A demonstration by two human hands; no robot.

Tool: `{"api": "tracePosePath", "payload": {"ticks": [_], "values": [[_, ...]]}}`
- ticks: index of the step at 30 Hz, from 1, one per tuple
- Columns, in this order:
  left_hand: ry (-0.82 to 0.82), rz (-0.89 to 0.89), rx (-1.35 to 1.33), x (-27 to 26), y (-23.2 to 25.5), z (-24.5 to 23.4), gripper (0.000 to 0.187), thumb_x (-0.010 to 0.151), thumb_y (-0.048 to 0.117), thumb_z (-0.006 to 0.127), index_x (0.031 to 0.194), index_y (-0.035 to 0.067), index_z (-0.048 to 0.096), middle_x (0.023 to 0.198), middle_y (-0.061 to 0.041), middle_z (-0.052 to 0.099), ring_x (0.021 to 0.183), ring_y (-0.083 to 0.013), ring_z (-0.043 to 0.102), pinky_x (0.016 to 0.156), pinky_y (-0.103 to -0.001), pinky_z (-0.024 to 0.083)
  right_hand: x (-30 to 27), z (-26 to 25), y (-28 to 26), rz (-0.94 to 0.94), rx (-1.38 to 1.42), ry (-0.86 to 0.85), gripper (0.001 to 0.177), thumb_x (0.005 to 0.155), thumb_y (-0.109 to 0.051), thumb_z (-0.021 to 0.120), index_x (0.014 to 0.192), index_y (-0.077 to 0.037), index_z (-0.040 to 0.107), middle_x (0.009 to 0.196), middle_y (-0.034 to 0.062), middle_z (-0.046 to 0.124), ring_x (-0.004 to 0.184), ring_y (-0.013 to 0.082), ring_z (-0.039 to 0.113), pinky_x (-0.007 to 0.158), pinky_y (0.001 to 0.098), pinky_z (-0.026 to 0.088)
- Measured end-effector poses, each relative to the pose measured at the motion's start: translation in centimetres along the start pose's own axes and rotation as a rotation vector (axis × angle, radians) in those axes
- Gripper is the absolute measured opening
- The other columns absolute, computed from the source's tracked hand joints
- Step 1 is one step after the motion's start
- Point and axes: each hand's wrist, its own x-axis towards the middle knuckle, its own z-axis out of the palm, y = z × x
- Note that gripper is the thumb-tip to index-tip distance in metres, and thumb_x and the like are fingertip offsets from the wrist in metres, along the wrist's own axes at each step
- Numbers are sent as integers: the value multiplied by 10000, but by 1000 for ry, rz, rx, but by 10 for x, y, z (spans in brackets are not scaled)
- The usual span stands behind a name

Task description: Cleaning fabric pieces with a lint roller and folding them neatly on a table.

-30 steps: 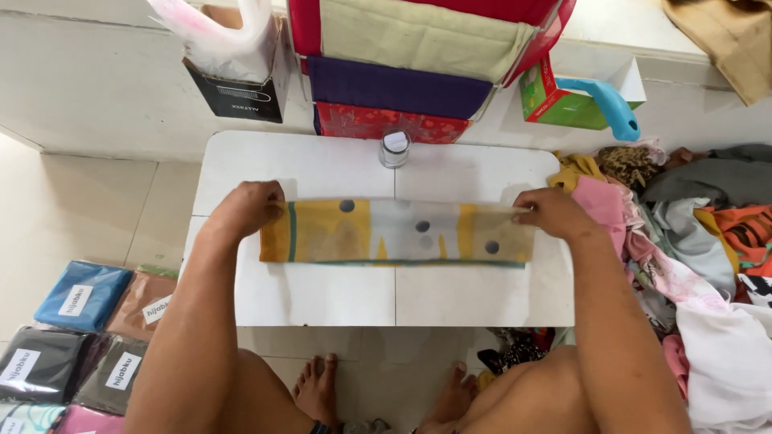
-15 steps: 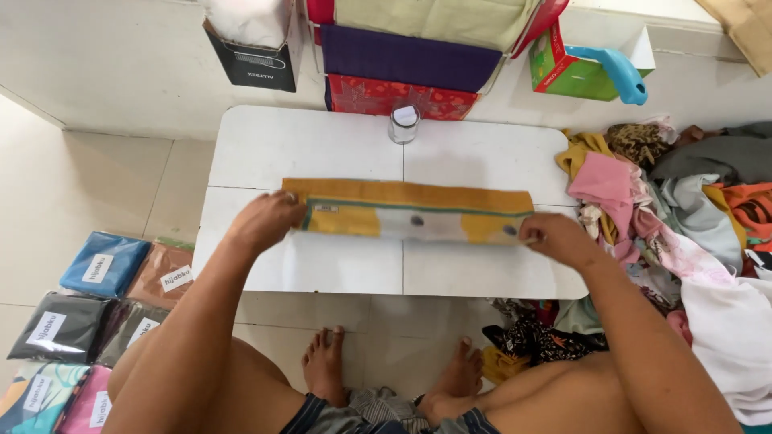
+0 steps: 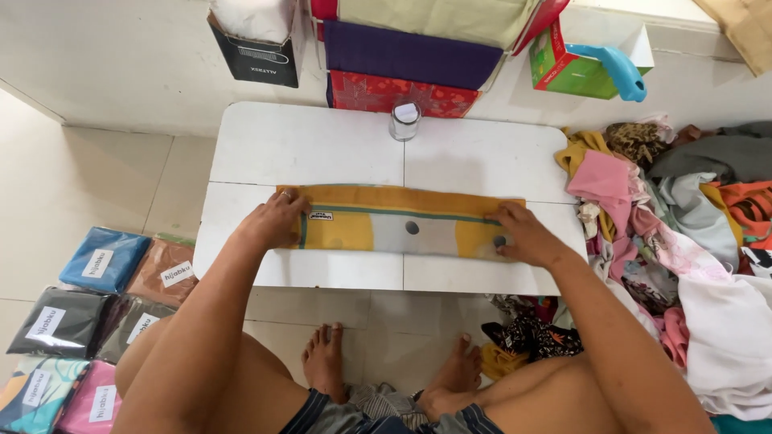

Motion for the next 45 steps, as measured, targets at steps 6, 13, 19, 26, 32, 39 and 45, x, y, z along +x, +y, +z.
{"api": "tracePosePath", "payload": {"ticks": [6, 13, 19, 26, 32, 39, 45], "values": [[-61, -129, -56, 11, -4, 2, 836, 625, 265, 994, 1337, 204, 560, 1442, -170, 545, 1337, -358, 573, 1039, -463, 558, 6, -19, 10, 8, 104, -35, 782, 804, -186, 805, 1508, -283, 478, 1666, 158, 275, 1521, 450, 257, 1253, 530, 266], [-111, -135, 30, 39, -7, 13, 819, 680, 331, 956, 1383, 218, 551, 1409, -153, 579, 1317, -350, 583, 1000, -560, 554, 4, -28, 19, 34, 50, -46, 769, 799, -144, 783, 1502, -287, 505, 1665, 109, 322, 1528, 392, 283, 1273, 486, 258], [-91, -37, -126, 45, 64, -26, 527, 892, 342, 744, 1343, 109, 603, 1352, -182, 643, 1274, -364, 638, 999, -565, 552, -10, -113, -19, -334, -101, 686, 323, 861, -190, 774, 1182, -162, 756, 1096, 83, 739, 1054, 339, 681, 990, 450, 494], [-83, 277, 43, 103, 108, 54, 466, 835, 325, 742, 1295, 275, 684, 1391, -93, 594, 1309, -309, 570, 1031, -483, 516, 7, -207, -11, 111, -578, 1345, 707, 818, -442, 861, 1275, -19, 527, 1192, 252, 550, 1056, 444, 566, 878, 526, 453], [-68, 297, 195, 114, 139, 38, 367, 865, 414, 691, 1211, 290, 709, 1224, -45, 677, 1185, -253, 662, 945, -470, 538, 52, -239, 15, 583, -270, 699, 687, 928, -484, 620, 1457, -194, 292, 1094, 181, 632, 962, 482, 711, 844, 609, 558], [-101, 393, 81, 69, 170, 4, 454, 881, 372, 735, 1312, 236, 686, 1299, -85, 687, 1244, -317, 644, 1005, -565, 507, -19, -233, -44, 391, -581, 1306, 390, 1018, -323, 630, 1383, -187, 652, 908, 207, 716, 753, 460, 743, 610, 588, 565], [-89, 212, 56, 114, 105, 47, 424, 873, 428, 733, 1283, 324, 697, 1311, -52, 666, 1275, -302, 623, 1008, -594, 493, -21, -133, -117, 40, -335, 574, 368, 988, -499, 542, 1337, -393, 595, 918, 69, 761, 950, 330, 733, 842, 486, 554]]}}
